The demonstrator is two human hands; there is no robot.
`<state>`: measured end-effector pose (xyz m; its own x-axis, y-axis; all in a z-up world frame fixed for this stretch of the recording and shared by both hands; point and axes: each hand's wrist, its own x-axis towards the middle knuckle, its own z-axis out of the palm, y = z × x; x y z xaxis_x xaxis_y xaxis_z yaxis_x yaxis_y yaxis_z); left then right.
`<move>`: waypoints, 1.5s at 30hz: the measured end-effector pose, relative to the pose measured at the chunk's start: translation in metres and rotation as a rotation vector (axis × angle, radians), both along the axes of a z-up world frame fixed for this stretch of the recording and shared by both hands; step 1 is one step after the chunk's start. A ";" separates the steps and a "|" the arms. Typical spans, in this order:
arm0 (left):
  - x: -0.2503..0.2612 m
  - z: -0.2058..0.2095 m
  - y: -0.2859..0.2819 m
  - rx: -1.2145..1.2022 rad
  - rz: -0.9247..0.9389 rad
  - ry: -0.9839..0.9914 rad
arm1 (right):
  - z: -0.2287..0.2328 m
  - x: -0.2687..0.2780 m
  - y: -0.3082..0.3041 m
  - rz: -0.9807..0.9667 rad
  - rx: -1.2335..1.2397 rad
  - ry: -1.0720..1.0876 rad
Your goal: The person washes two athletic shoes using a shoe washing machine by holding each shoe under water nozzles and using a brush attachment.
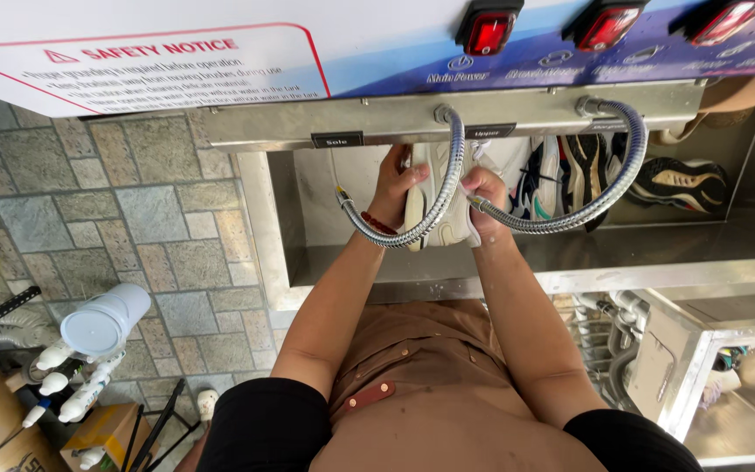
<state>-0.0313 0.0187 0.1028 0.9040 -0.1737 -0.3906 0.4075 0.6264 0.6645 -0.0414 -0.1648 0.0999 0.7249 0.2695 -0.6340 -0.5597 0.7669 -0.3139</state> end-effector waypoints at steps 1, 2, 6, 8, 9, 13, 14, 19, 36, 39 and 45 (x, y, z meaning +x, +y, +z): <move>0.005 -0.011 -0.001 0.003 0.002 -0.012 | -0.001 0.010 0.002 -0.004 -0.002 -0.010; 0.007 -0.025 -0.004 -0.010 -0.005 0.033 | -0.003 0.017 0.001 -0.008 -0.013 -0.022; 0.019 -0.091 -0.014 0.178 -0.019 -0.098 | -0.034 0.044 -0.009 -0.039 -0.045 -0.100; 0.028 -0.117 -0.019 0.071 -0.019 -0.013 | -0.053 0.055 -0.015 -0.072 -0.025 -0.174; 0.034 -0.128 -0.021 -0.035 -0.020 0.074 | -0.062 0.059 -0.017 -0.119 0.039 -0.226; 0.043 -0.163 -0.029 -0.130 0.023 0.134 | -0.090 0.066 -0.024 -0.211 0.031 -0.119; 0.043 -0.172 -0.028 -0.092 -0.003 0.161 | -0.098 0.067 -0.026 -0.189 -0.047 -0.167; 0.055 -0.191 -0.030 -0.048 -0.022 0.167 | -0.109 0.075 -0.034 -0.124 -0.027 -0.294; 0.004 0.005 -0.007 0.005 -0.031 -0.037 | -0.023 0.002 -0.022 0.045 -0.051 -0.177; -0.009 0.013 -0.003 -0.050 -0.017 -0.055 | -0.010 -0.009 -0.014 0.059 -0.075 -0.195; -0.038 0.018 0.004 0.041 -0.081 -0.031 | 0.010 -0.047 -0.003 0.113 -0.205 -0.217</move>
<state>-0.0693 0.0229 0.1209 0.8993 -0.2312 -0.3713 0.4348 0.5641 0.7020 -0.0886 -0.1676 0.1098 0.8218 0.2380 -0.5177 -0.5407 0.6121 -0.5770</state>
